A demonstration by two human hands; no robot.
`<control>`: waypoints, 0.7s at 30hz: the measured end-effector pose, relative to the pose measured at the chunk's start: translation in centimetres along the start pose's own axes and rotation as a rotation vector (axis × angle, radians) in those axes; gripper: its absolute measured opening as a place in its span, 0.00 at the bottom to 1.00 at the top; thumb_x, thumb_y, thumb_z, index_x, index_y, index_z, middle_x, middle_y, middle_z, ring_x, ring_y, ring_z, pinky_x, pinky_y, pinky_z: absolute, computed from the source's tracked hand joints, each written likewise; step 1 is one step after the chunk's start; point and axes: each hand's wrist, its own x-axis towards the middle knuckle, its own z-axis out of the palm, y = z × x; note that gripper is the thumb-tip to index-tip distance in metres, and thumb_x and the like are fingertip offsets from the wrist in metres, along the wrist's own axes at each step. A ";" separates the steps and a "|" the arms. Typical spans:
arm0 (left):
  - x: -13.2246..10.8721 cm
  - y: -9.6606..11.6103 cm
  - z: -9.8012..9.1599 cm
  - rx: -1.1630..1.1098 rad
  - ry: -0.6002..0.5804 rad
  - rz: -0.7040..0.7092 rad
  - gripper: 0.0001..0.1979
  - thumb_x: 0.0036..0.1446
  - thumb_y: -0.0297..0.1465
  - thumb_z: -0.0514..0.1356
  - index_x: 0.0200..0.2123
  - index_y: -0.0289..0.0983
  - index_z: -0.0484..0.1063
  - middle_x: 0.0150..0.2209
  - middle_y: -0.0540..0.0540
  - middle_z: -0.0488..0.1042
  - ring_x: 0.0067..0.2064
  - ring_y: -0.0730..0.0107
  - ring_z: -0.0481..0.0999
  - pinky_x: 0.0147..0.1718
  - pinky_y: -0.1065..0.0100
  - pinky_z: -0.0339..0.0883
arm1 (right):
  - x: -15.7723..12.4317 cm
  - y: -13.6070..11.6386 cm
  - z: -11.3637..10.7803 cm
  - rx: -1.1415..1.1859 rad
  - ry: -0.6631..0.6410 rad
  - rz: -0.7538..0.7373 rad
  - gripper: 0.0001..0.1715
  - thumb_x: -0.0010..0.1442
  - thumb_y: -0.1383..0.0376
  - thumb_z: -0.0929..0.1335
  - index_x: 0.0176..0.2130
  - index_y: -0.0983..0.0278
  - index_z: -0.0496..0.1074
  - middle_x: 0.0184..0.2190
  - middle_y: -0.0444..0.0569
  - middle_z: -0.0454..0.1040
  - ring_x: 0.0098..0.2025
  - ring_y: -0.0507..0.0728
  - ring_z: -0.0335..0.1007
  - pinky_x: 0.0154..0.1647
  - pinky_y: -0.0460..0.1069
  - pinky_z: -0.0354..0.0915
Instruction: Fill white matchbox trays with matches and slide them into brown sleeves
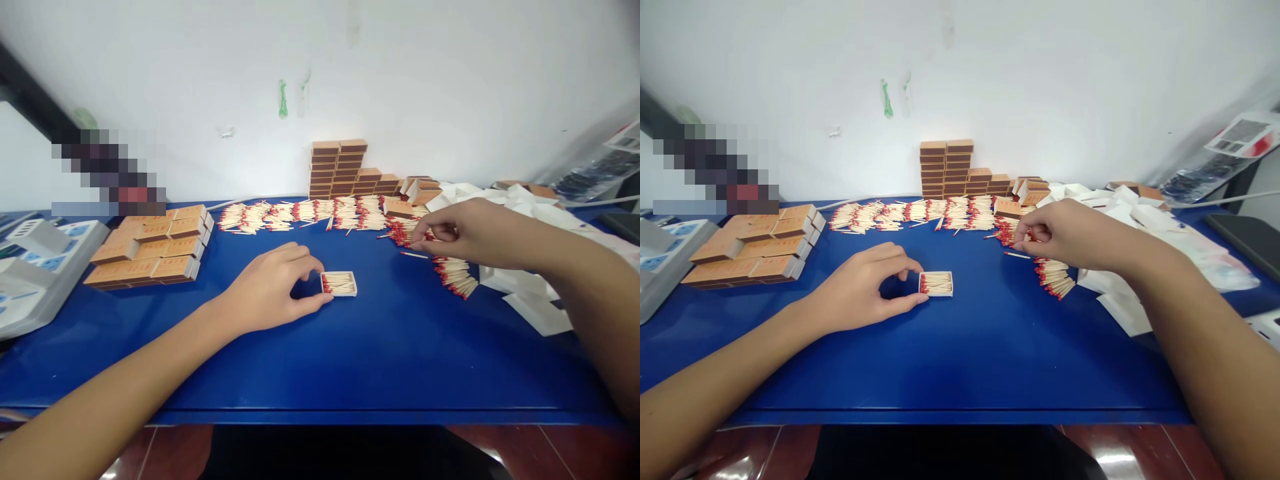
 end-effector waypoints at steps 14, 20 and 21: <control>0.0 0.0 0.0 0.002 -0.013 -0.014 0.13 0.68 0.40 0.70 0.48 0.37 0.81 0.38 0.48 0.76 0.40 0.63 0.76 0.39 0.63 0.67 | -0.4 1.1 0.0 -0.059 -0.198 0.160 0.12 0.70 0.56 0.68 0.41 0.58 0.79 0.29 0.47 0.76 0.30 0.57 0.65 0.34 0.53 0.58; 0.0 -0.1 0.0 0.011 -0.013 -0.013 0.13 0.68 0.40 0.70 0.47 0.38 0.81 0.38 0.48 0.76 0.41 0.63 0.76 0.40 0.62 0.68 | -0.3 0.3 -0.3 -0.086 -0.125 0.145 0.13 0.71 0.59 0.67 0.39 0.59 0.81 0.30 0.49 0.79 0.30 0.57 0.68 0.34 0.53 0.57; 0.0 -0.1 0.0 0.012 -0.013 -0.011 0.13 0.68 0.40 0.70 0.47 0.37 0.81 0.38 0.48 0.76 0.41 0.63 0.76 0.40 0.62 0.68 | -0.3 0.4 -0.2 -0.079 -0.096 0.129 0.12 0.70 0.60 0.68 0.38 0.59 0.81 0.30 0.49 0.79 0.29 0.56 0.67 0.34 0.53 0.57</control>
